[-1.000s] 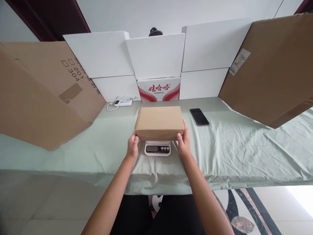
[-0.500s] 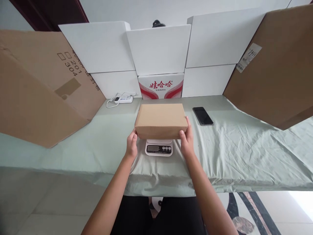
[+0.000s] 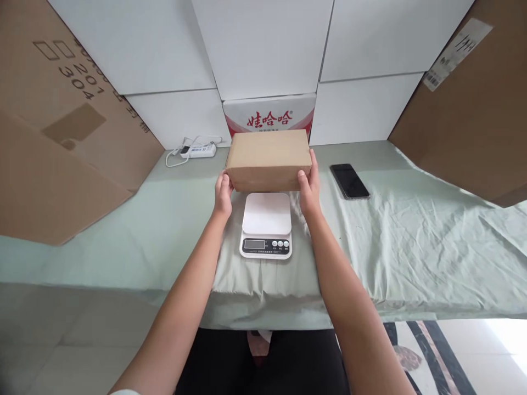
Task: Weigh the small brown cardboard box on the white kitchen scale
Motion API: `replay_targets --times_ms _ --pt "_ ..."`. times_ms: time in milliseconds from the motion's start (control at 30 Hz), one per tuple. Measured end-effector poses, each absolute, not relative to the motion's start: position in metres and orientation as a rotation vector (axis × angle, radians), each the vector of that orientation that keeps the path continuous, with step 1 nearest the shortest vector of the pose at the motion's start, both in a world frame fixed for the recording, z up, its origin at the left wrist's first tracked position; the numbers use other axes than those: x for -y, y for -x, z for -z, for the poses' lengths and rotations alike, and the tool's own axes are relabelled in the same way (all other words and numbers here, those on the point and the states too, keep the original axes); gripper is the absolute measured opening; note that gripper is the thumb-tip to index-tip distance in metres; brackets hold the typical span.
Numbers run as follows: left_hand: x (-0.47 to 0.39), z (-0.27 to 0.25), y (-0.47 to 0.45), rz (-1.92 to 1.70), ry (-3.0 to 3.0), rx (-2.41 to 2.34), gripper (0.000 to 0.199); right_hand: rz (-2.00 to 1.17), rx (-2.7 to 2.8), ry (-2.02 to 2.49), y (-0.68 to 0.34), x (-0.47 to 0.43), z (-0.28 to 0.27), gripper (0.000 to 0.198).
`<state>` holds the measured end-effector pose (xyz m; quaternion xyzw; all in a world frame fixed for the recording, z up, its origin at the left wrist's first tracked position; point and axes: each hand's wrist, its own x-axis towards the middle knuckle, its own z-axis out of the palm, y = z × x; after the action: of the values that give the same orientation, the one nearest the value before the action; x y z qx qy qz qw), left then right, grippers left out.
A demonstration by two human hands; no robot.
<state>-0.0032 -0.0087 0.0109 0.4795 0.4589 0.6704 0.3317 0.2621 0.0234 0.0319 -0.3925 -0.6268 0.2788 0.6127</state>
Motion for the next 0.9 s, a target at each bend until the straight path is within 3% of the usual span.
replay_targets --times_ms 467,900 --pt "-0.001 0.012 0.003 -1.676 -1.163 -1.264 0.085 -0.744 1.389 0.971 -0.262 -0.039 -0.006 0.101" --pt "-0.008 0.012 0.014 -1.775 -0.999 -1.231 0.091 -0.781 1.334 0.926 -0.271 -0.036 0.002 0.105"
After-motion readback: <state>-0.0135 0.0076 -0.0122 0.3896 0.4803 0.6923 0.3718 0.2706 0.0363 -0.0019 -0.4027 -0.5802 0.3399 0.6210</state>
